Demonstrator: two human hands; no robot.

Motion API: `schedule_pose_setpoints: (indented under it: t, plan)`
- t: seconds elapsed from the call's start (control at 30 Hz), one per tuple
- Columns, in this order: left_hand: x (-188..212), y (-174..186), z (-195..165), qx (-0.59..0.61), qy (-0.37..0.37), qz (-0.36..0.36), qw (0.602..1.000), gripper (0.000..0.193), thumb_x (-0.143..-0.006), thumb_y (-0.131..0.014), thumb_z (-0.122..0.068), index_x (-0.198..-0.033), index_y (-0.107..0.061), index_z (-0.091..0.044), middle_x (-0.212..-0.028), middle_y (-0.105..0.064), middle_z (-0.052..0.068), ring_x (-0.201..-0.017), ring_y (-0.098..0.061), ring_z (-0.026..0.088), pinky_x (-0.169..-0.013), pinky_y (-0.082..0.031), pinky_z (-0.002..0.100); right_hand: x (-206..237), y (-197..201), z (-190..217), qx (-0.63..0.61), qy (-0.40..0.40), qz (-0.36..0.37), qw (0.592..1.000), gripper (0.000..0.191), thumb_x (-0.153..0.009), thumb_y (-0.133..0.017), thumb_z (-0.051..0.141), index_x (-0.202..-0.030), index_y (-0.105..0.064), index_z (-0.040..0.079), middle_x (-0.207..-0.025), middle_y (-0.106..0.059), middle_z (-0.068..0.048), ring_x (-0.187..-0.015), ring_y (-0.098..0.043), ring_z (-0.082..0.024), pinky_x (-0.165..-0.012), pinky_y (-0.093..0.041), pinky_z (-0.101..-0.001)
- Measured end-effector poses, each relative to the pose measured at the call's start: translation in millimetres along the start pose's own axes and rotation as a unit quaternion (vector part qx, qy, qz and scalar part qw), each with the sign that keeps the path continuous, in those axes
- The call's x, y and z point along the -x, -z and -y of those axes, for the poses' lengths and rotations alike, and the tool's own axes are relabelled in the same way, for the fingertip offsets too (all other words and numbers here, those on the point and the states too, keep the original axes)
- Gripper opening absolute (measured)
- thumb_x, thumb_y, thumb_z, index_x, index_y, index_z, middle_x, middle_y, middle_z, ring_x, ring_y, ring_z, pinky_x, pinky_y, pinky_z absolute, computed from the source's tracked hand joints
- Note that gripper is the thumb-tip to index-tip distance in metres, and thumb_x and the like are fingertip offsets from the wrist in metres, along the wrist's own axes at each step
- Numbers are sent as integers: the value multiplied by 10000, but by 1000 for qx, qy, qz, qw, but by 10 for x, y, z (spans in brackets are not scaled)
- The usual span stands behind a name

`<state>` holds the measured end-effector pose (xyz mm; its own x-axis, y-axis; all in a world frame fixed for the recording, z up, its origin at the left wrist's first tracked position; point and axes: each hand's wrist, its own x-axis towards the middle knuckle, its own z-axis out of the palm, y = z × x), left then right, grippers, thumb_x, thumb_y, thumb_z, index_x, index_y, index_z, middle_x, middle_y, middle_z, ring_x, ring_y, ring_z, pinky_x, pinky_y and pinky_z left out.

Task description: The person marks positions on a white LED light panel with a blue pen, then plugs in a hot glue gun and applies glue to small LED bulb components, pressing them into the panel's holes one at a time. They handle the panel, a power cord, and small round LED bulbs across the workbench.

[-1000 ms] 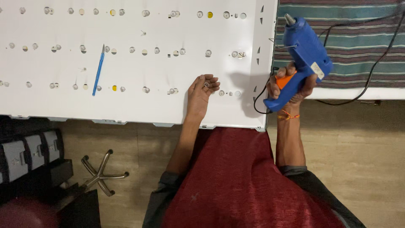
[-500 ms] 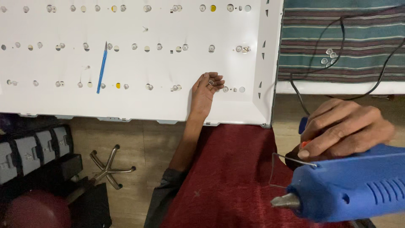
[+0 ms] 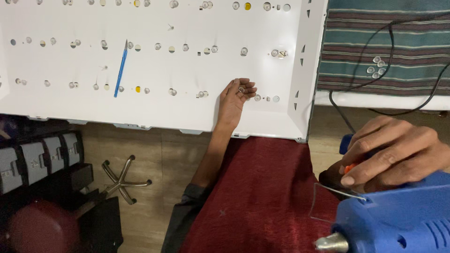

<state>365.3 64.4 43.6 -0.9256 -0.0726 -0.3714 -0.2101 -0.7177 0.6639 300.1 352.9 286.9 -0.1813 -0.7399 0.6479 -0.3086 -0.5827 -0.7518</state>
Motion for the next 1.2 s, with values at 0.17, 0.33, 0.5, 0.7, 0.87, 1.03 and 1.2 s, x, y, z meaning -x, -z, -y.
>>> schedule_pose_setpoints:
  t: [0.17, 0.33, 0.5, 0.7, 0.87, 1.03, 1.2]
  plan:
    - [-10, -13, 0, 1, 6, -4, 1000, 350, -1108, -504, -274, -1166, -642, 42, -1052, -701, 171, -983, -699, 254, -924, -581, 401, -25, 25, 10, 9, 1, 10, 1000, 115, -898, -746, 121, -842, -694, 36, -995, -761, -162, -704, -802, -296, -508, -630, -363]
    - [-9, -11, 5, 8, 4, -6, 1000, 343, -1106, -502, -266, -1160, -638, 44, -1052, -702, 173, -981, -702, 258, -921, -582, 406, -6, 18, 16, 11, 0, 22, 1000, 98, -887, -765, 119, -850, -713, 45, -998, -768, -149, -728, -797, -309, -491, -615, -346]
    - [-6, -6, 11, 7, 1, -1, 1000, 349, -1113, -495, -268, -1163, -639, 46, -1055, -701, 170, -980, -699, 254, -922, -580, 401, 166, 10, 34, 13, -22, 20, 999, 94, -879, -770, 131, -842, -728, 55, -989, -779, -129, -725, -821, -304, -468, -611, -335]
    - [-3, -1, 10, 1, 1, 0, 1000, 352, -1115, -488, -268, -1167, -641, 44, -1059, -702, 173, -979, -699, 253, -917, -579, 398, 641, 61, -173, 42, -33, -85, 995, 284, -927, -766, 248, -1097, -644, 55, -1144, -766, -113, -868, -802, -260, -707, -637, -400]
    - [-4, -4, 13, -1, 2, -4, 1000, 348, -1114, -490, -262, -1166, -641, 47, -1053, -701, 183, -969, -701, 266, -925, -587, 407, 966, 57, -712, 63, -192, -371, 907, 537, -901, -799, 296, -1350, -623, 59, -1292, -703, -158, -940, -735, -172, -804, -613, -314]
    - [-25, -27, 25, 9, 6, -1, 1000, 347, -1102, -499, -268, -1162, -632, 47, -1057, -696, 176, -986, -696, 265, -921, -584, 413, 1235, 381, -1183, 120, -225, -478, 841, 439, -1060, -792, 268, -1345, -627, -22, -1258, -724, -224, -920, -742, -280, -745, -586, -350]
    - [-32, -51, 34, 14, 13, -9, 1000, 345, -1092, -512, -273, -1150, -626, 48, -1055, -689, 174, -988, -685, 265, -922, -574, 408, 1689, 989, -1554, -69, -170, -551, 814, 483, -1048, -714, 414, -1275, -597, 5, -1208, -725, -218, -798, -717, -278, -603, -527, -332]
